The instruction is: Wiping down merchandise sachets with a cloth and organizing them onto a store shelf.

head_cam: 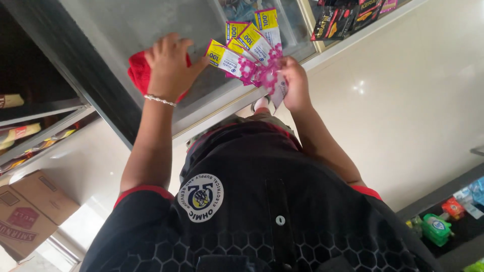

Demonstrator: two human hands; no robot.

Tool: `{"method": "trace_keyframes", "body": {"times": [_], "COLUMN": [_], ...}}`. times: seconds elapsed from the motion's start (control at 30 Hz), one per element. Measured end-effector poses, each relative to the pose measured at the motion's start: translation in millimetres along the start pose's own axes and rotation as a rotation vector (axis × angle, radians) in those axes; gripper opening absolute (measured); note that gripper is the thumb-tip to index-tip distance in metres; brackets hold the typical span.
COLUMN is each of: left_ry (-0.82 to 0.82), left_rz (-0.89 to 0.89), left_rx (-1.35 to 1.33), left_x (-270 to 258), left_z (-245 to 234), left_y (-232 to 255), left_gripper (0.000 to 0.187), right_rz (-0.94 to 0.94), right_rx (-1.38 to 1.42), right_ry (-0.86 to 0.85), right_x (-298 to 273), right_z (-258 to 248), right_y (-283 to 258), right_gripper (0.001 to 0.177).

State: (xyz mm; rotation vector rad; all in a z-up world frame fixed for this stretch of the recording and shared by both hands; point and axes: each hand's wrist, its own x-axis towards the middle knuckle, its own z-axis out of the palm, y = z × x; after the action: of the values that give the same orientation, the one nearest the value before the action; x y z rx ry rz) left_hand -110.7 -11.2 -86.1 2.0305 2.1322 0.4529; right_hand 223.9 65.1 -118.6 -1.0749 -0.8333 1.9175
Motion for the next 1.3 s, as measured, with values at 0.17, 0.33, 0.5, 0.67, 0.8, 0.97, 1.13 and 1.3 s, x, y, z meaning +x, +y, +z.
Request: {"method": "trace_keyframes", "body": {"times": [0.17,0.33,0.5,0.67,0.8,0.97,1.13,1.3], "left_ry": [-0.424,-0.574,-0.385,0.024,0.457,0.673,0.529,0.252], "left_rz": [0.004,-0.029,-0.04,-0.494,-0.768,-0.92,-1.132,-1.151], "left_rx": [-1.125,-0.956,-0.728,-0.854,-1.238,-1.434,-0.86,-0.149], "left_x": [15,2,-24,-63,-75,-46,-37,-19], "left_z": [-16,5,26,28,63,111,156,147], "left_y": [67,83,52,43,68,115,139,144], "left_gripper": [0.073,0.063,0.037,0.029,0.022,0.023,0.029,0.051], "right_rz": [-0.17,-0.106,-0.31,-0.261,-0.237,-0.156,-0.454,-0.318], "right_rx": [-0.683,-0.872,-1.05,-1.154,-1.335,-1.178,-1.115,-1.105], "right_ry": [-0.222,-0.413,-0.504,-0.548,-0.67,-1.018,-1.515,-1.378], "right_x": [-19,-19,24,88,108,108,104,105], "right_z": [41,67,26,6,-6,-22,-41,-50], "right_y": [-14,-32,-17,-14,3,2,-16,-47], "right_gripper": [0.035,0.041,0.011,0.013,0.023,0.029,0.023,0.018]}}
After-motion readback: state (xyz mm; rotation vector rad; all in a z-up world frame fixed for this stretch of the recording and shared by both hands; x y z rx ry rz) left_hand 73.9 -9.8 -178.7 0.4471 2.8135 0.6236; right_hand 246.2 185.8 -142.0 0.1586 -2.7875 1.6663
